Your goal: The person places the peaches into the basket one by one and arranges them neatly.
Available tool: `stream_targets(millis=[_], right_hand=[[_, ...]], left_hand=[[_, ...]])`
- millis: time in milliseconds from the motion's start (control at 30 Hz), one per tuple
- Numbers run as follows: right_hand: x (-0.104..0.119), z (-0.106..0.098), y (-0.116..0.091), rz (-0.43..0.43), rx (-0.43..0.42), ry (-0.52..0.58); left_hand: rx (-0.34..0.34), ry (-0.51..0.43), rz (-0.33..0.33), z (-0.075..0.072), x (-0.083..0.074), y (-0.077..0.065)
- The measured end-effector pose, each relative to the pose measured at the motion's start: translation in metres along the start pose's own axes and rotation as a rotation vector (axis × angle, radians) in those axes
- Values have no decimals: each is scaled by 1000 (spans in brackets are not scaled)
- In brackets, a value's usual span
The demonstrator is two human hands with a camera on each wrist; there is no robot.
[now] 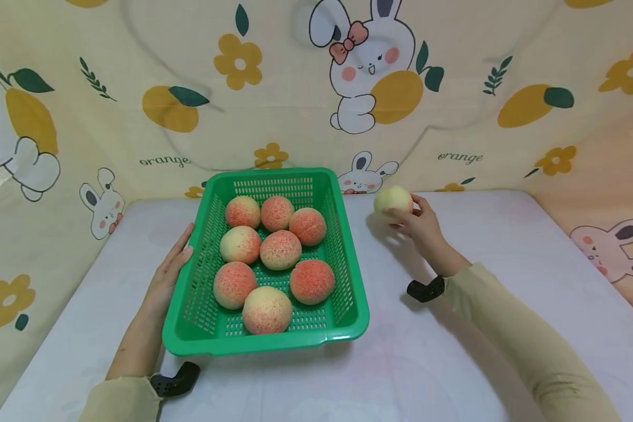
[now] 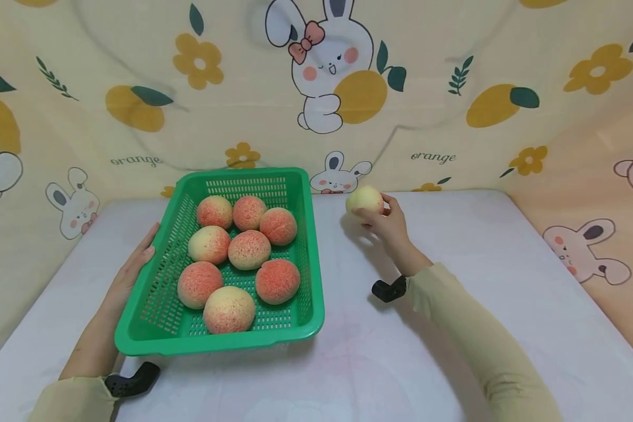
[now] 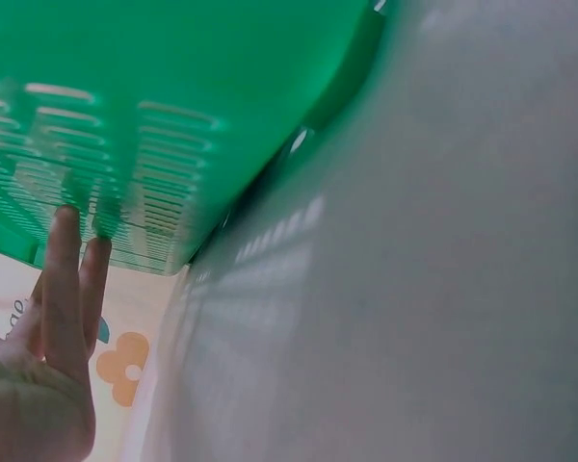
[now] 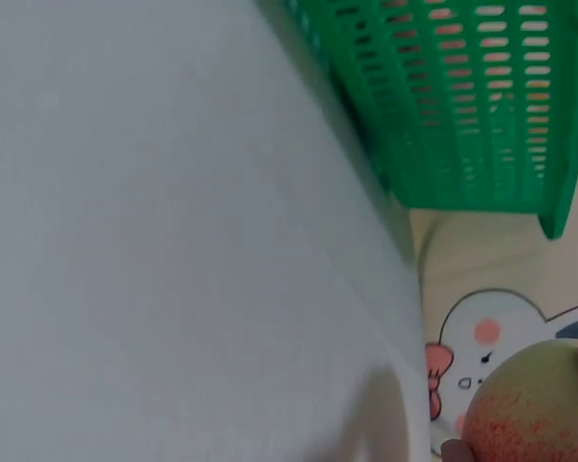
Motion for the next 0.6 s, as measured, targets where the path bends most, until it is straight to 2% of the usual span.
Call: stream_targets(millis=[267, 600], right_hand=[[5, 4, -15, 13, 59, -19], [21, 14, -36, -40, 181, 16]], left_hand=[[6, 3, 15, 0, 1, 0], [-2, 10, 14, 0, 1, 1]])
Point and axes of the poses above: each hand's wrist, its own y-axis towards the middle knuckle, its own z-axis out of the palm, x = y × z, the point moved 1 cm from there along y, towards the middle knuckle, and after that the axes turned 9 degrees about -x, right-handed, at the moved point
